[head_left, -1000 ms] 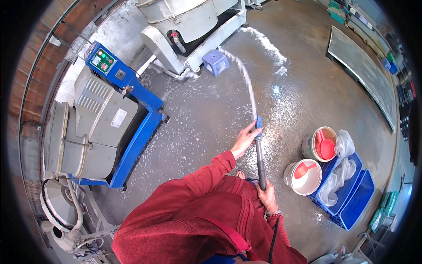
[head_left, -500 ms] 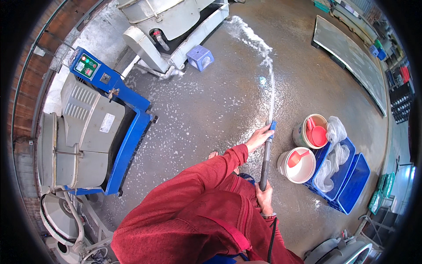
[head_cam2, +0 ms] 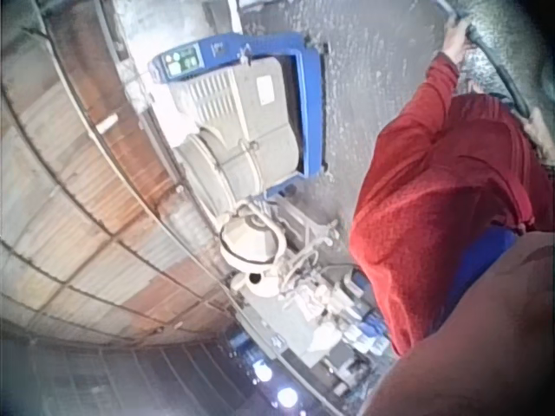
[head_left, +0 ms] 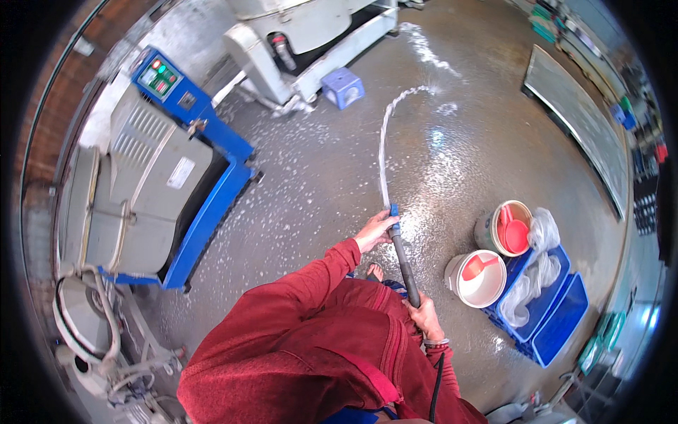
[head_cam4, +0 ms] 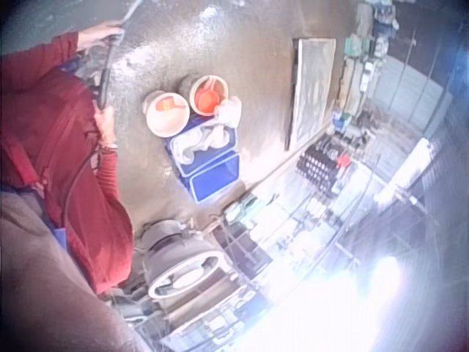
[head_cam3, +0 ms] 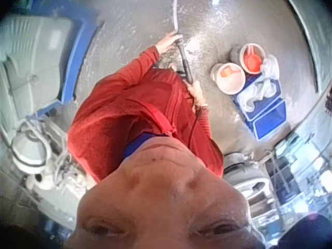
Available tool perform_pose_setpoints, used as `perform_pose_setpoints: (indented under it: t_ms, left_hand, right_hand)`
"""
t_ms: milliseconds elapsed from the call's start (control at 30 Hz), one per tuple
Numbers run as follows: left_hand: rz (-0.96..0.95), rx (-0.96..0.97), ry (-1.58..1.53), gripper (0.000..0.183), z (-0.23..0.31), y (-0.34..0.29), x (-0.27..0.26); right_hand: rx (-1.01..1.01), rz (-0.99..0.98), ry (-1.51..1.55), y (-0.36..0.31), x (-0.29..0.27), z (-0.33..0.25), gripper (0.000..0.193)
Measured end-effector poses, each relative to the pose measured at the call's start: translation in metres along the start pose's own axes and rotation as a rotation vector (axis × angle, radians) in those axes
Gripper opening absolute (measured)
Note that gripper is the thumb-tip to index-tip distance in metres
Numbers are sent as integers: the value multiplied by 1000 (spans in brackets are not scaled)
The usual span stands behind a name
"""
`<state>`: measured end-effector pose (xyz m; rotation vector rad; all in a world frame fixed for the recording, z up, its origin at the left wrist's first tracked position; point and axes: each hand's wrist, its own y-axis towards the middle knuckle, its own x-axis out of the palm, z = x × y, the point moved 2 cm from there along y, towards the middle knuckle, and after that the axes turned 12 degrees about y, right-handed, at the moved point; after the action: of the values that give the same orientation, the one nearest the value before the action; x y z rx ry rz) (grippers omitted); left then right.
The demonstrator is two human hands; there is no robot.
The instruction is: The person uses a hose to spray water onto the floor and around industrial machinery in a workshop, then reaches into a vibrating finishing machine containing parts and fluid.
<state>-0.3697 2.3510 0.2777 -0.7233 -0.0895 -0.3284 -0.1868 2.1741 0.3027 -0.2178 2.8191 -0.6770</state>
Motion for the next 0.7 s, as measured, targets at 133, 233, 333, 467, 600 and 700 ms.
perform_pose_setpoints:
  t_ms: [133,233,333,467,600,700]
  left_hand:
    - [135,54,-79,47,-34,-7,-18]
    - [244,119,-40,51,-31,-22,-19]
    - [293,162,-27,53,-32,-29,-19]
    - [271,172,12,52,-29,-30,-16]
    - [243,167,65,53,-19,-28,-6]
    - [213,193,124,54,-8,-25,4]
  right_hand:
    - [-53,-149,-55,11,3,4,32]
    - [-51,-207,-53,11,2,-5,28]
    - [-39,-227,8,10,3,-7,21]
    - [-41,-209,22,6,2,-9,19]
    - [-80,-166,62,2,-2,-13,20]
    - [-63,-109,36,-2,-6,-4,19]
